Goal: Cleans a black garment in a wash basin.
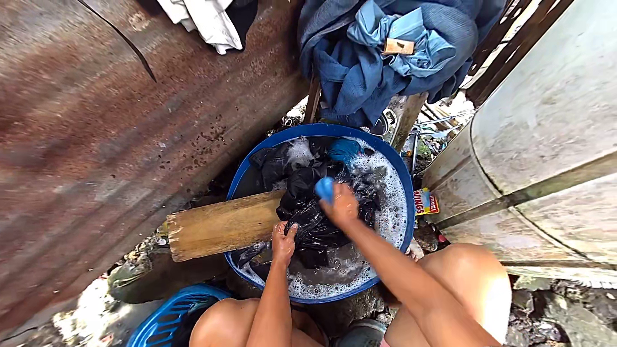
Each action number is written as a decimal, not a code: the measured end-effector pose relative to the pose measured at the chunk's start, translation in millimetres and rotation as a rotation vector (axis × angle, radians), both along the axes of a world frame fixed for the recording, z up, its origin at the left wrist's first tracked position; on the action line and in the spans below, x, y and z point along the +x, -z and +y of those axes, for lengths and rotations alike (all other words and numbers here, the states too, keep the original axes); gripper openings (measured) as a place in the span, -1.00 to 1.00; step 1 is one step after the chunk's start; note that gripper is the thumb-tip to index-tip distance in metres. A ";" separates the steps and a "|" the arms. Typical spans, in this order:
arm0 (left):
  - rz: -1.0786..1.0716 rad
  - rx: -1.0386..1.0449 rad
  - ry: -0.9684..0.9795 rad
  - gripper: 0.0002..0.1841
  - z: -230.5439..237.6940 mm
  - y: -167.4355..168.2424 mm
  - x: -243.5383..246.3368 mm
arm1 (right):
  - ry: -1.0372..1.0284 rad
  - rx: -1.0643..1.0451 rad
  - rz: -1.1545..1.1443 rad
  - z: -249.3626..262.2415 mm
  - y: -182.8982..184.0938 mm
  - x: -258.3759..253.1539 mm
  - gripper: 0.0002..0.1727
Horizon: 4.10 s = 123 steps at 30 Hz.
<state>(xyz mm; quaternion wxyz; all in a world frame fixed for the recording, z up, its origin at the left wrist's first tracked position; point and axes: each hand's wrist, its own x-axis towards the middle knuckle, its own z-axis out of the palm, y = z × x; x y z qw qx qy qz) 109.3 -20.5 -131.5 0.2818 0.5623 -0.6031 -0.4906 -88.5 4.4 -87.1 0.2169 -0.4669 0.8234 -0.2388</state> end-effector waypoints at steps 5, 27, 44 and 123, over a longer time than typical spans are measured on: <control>-0.027 -0.015 0.010 -0.64 1.5 -1.6 3.4 | -0.379 0.058 -0.037 14.3 -10.6 46.1 -0.28; 0.016 -0.025 -0.003 -0.69 2.3 4.7 -5.3 | 0.088 -0.011 -0.003 -5.1 3.4 -7.3 -0.20; -0.378 -0.561 0.604 -0.74 83.1 -61.2 -66.1 | -0.136 0.318 0.003 -20.0 -78.9 -171.0 -0.20; -0.568 0.052 0.285 -0.55 71.3 -44.4 -16.2 | -0.271 -0.162 -0.108 -30.1 -102.3 -59.1 -0.11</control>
